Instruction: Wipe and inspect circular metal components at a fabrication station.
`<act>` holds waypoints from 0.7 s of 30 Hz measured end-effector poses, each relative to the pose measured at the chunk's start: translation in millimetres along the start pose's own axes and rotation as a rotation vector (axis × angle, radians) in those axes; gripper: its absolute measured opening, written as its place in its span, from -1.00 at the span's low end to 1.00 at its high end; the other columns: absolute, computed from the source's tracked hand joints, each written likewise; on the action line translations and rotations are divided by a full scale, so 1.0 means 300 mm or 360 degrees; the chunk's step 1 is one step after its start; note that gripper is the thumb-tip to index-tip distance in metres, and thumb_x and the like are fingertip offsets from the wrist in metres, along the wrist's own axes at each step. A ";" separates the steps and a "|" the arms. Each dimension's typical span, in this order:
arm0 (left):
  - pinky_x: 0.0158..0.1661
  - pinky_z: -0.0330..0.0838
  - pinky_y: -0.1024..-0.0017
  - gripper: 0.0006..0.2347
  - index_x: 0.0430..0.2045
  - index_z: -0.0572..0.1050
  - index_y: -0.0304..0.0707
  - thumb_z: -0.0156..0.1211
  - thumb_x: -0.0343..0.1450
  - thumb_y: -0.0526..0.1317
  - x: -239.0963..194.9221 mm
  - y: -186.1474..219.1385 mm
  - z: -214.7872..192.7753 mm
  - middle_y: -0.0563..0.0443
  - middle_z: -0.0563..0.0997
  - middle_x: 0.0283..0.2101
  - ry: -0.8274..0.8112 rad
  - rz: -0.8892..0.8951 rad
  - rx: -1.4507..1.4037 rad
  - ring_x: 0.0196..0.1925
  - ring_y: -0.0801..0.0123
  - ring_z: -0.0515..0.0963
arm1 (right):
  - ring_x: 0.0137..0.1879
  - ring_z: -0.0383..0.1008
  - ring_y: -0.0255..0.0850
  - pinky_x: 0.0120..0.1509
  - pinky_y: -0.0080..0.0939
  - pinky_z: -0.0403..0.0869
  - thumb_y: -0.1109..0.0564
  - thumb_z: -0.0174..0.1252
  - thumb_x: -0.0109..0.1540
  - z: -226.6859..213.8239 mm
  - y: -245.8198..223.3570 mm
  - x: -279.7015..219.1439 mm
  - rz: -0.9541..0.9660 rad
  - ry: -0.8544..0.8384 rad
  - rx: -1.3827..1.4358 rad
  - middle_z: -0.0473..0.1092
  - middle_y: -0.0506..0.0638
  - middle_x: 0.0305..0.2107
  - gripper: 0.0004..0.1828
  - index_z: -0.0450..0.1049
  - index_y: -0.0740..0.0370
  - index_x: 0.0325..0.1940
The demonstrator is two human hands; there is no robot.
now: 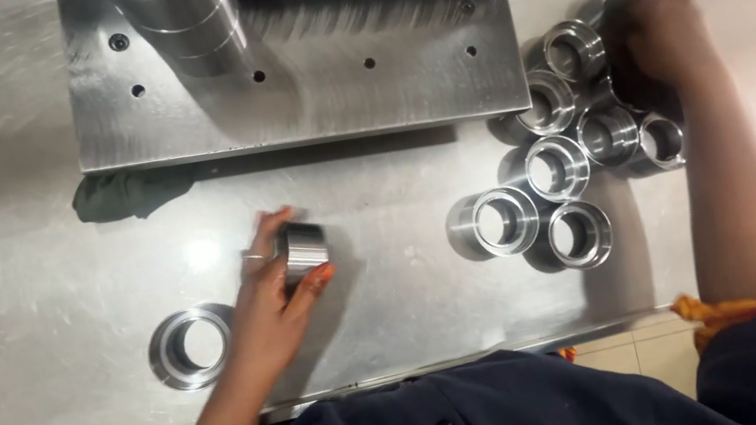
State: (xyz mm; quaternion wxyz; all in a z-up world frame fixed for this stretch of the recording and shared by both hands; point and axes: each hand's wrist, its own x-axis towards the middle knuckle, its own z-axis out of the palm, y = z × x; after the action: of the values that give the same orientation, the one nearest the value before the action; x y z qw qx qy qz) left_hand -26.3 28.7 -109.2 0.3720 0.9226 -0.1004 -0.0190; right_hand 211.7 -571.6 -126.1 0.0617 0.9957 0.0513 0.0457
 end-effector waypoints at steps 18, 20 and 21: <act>0.60 -0.42 -0.08 -0.81 -0.56 0.41 -0.24 0.31 0.17 -0.48 0.067 0.386 -0.043 -0.12 -0.08 0.58 0.0043 0.0639 -0.0840 0.67 0.02 -0.32 | 0.13 0.55 -0.08 0.14 -0.08 0.59 0.12 0.35 0.25 -0.487 -1.154 -0.596 0.0002 -0.0029 0.2340 0.43 0.17 0.07 -0.48 0.32 0.29 0.21; 0.61 -0.41 -0.05 -0.83 -0.44 0.49 -0.28 0.34 0.21 -0.46 0.055 0.376 -0.047 -0.07 -0.10 0.57 0.0041 0.0700 -0.0841 0.67 0.07 -0.36 | 0.07 0.56 -0.11 0.08 -0.12 0.59 0.14 0.36 0.22 -0.426 -1.135 -0.582 0.0223 -0.0473 0.2495 0.47 0.18 0.02 -0.50 0.37 0.29 0.17; 0.61 -0.40 -0.03 -0.81 -0.31 0.57 -0.33 0.37 0.25 -0.44 0.054 0.372 -0.044 -0.02 -0.12 0.55 0.0037 0.0771 -0.0857 0.67 0.11 -0.40 | 0.02 0.58 -0.14 0.02 -0.17 0.59 0.16 0.37 0.18 -0.396 -1.119 -0.573 0.0451 -0.0922 0.2603 0.51 0.18 -0.02 -0.52 0.42 0.29 0.14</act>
State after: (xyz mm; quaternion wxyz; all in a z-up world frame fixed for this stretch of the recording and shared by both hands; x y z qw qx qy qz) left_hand -28.2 -43.9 -22.0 0.5965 0.7412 -0.3031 0.0545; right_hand -2.7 -244.8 -66.0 -0.6667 0.6973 -0.0739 -0.2527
